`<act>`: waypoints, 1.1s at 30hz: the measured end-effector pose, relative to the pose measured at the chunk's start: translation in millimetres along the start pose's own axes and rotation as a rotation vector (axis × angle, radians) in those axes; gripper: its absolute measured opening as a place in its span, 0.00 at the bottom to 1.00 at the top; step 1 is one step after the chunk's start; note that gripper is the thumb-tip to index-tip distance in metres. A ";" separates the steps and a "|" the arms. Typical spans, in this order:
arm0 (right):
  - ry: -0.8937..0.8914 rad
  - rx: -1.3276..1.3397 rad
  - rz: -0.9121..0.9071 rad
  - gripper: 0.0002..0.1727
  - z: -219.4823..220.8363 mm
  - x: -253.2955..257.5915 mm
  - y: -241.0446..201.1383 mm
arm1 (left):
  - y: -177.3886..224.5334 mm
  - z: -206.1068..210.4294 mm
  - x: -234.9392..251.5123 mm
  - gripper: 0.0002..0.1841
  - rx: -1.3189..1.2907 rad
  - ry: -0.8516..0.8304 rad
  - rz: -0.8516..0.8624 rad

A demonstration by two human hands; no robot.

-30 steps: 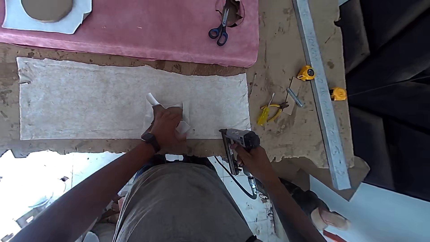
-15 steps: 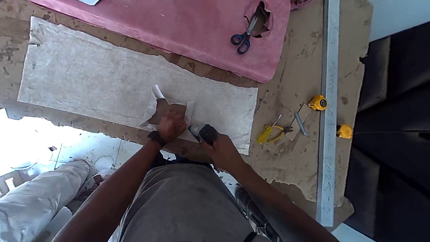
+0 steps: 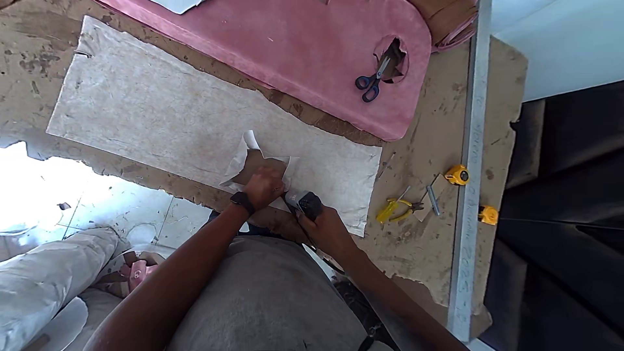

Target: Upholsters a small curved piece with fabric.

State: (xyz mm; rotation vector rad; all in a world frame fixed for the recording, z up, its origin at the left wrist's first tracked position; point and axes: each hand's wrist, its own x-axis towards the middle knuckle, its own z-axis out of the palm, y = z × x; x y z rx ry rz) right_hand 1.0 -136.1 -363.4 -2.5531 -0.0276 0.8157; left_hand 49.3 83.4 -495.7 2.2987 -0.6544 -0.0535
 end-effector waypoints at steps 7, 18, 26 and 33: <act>0.003 0.000 0.036 0.16 4.9 -8.7 -7.7 | 2.6 0.6 5.6 0.22 0.008 -0.028 -0.009; 0.027 0.296 0.131 0.18 15.2 -30.6 1.7 | -1.1 -5.6 5.8 0.26 0.010 -0.054 0.008; 0.291 0.851 0.411 0.30 -27.6 -38.0 166.2 | 48.9 -109.5 22.8 0.10 -0.464 0.190 -0.034; 0.438 0.870 -0.020 0.34 -30.8 -54.9 84.3 | 124.3 -189.0 12.7 0.15 -1.166 1.009 -0.333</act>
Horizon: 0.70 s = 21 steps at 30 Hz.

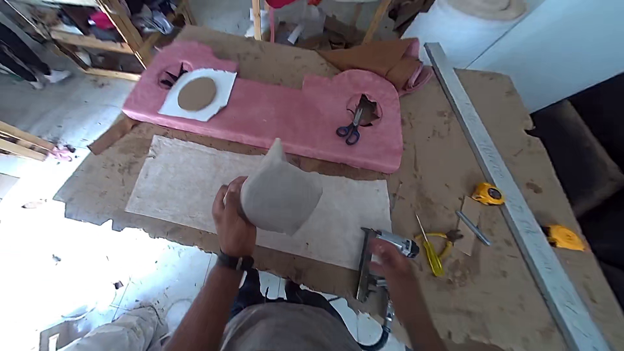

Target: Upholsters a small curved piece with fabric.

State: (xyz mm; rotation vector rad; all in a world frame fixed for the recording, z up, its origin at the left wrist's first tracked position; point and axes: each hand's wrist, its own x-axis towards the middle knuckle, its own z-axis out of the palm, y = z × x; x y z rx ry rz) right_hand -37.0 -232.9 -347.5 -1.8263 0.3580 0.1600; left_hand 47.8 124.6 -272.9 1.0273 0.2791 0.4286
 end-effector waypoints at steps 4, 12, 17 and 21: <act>-0.317 0.764 -0.070 0.54 138.9 -5.4 -77.9 | 7.4 16.4 -40.4 0.14 -0.311 0.163 -0.059; -0.324 0.449 -0.264 0.36 136.3 31.5 -164.3 | 49.1 -50.9 -43.3 0.47 0.049 -0.230 -0.045; -0.183 0.787 -0.226 0.42 165.9 -6.9 -204.5 | 75.8 -6.7 -41.2 0.15 -0.178 0.066 0.016; -0.010 0.937 -0.233 0.19 183.7 -17.4 -231.4 | 83.9 -2.1 -24.4 0.13 -0.337 -0.099 0.032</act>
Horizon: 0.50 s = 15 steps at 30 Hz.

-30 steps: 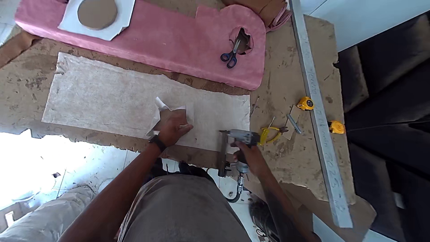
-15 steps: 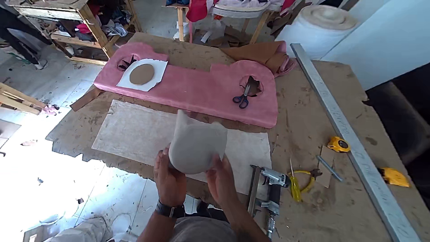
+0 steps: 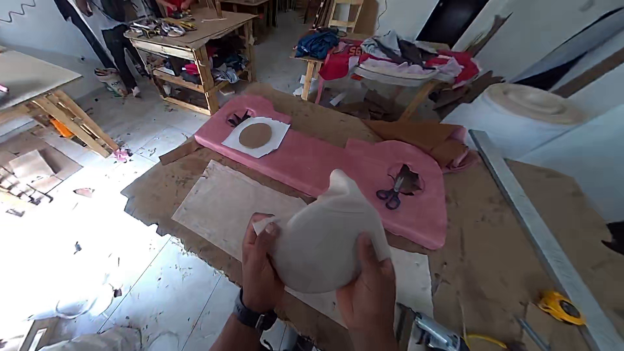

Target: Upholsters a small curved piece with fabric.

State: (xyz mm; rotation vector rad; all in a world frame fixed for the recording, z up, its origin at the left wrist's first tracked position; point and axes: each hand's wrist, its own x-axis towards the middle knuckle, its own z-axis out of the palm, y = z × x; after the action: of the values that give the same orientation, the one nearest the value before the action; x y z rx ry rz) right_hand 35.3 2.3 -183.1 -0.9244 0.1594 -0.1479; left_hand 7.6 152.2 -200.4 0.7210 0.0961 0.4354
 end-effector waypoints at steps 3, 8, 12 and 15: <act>0.007 -0.112 -0.167 0.15 9.4 13.2 -16.4 | 8.4 1.2 15.5 0.14 -0.018 -0.201 -0.067; 0.083 -0.114 -0.226 0.16 20.0 14.7 -31.2 | 1.9 22.8 41.0 0.13 0.038 -0.328 0.202; 0.151 -0.034 -0.151 0.24 29.8 16.4 -28.5 | -15.5 32.0 56.6 0.14 -0.045 -0.333 0.117; 0.188 0.012 -0.091 0.27 26.1 27.9 -14.3 | -35.1 34.5 62.7 0.17 -0.097 -0.370 0.040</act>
State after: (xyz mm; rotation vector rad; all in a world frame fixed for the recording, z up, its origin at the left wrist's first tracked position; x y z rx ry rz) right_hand 67.0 8.8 -158.3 -0.9054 0.2904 -0.3200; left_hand 84.9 133.7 -193.7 0.6980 -0.2862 0.3357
